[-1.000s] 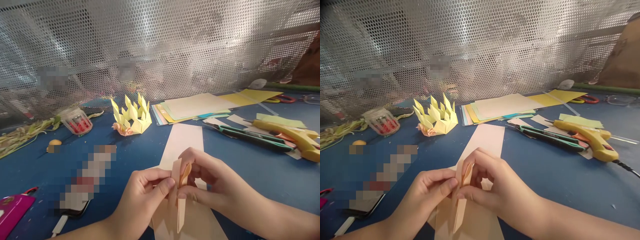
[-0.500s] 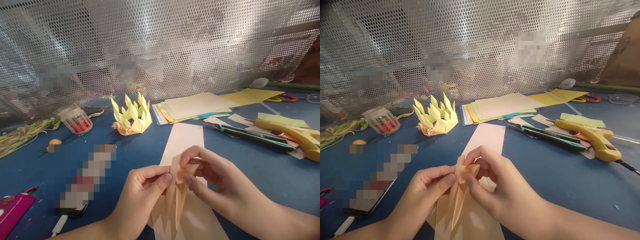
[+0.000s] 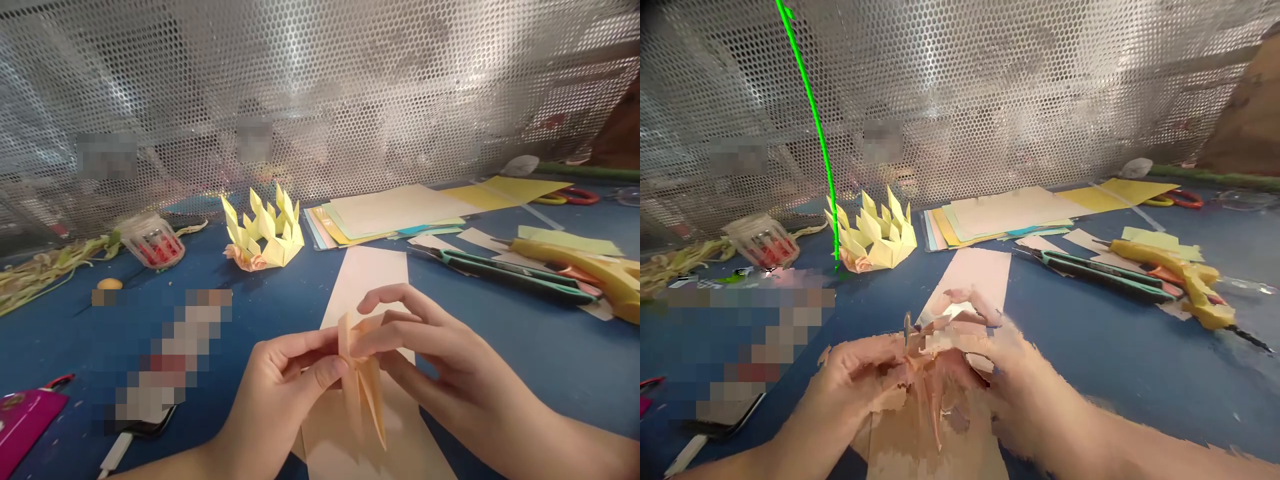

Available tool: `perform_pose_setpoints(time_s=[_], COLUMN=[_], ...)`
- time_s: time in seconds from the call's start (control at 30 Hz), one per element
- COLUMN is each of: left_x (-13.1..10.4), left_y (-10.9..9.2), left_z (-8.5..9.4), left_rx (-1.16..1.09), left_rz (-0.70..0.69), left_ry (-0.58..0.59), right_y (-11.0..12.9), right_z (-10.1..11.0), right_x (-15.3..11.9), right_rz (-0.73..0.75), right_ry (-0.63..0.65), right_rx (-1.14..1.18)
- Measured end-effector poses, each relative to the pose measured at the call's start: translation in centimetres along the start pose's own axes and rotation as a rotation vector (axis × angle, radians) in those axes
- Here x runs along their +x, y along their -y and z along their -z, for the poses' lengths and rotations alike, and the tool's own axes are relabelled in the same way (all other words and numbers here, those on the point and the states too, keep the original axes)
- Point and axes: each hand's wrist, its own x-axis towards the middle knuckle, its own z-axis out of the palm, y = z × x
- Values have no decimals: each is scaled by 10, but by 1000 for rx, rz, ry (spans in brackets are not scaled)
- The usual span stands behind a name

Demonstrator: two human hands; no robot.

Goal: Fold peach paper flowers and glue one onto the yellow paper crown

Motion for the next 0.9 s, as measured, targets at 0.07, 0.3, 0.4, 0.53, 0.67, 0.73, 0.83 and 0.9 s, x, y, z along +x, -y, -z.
perform_pose_setpoints(time_s=[0.07, 0.3, 0.4, 0.53, 0.67, 0.73, 0.83, 0.9], left_x=[0, -3, -6, -9, -10, -9, -7, -6], left_y=[5, 13, 8, 1, -4, -7, -10, -10], left_z=[1, -4, -8, -10, -11, -12, -14, -15], left_rx=[0, -61, -65, 2, 15, -21, -48, -28], left_rz=[-23, -102, -124, -169, -159, -116, -75, -84], left_ry=[7, -87, -144, -122, -175, -185, -129, -97], right_y=[-1, 17, 20, 20, 18, 17, 16, 18], right_z=[-1, 2, 1, 2, 5, 5, 4, 5], right_x=[0, 6, 1, -3, -4, -5, -6, -4], right_rz=[93, 148, 170, 162, 144, 136, 124, 133], right_ry=[-39, -11, -19, -53, -105, -81, -63, -89], right_rx=[-6, -65, -151, -209, -241, -242, -243, -247])
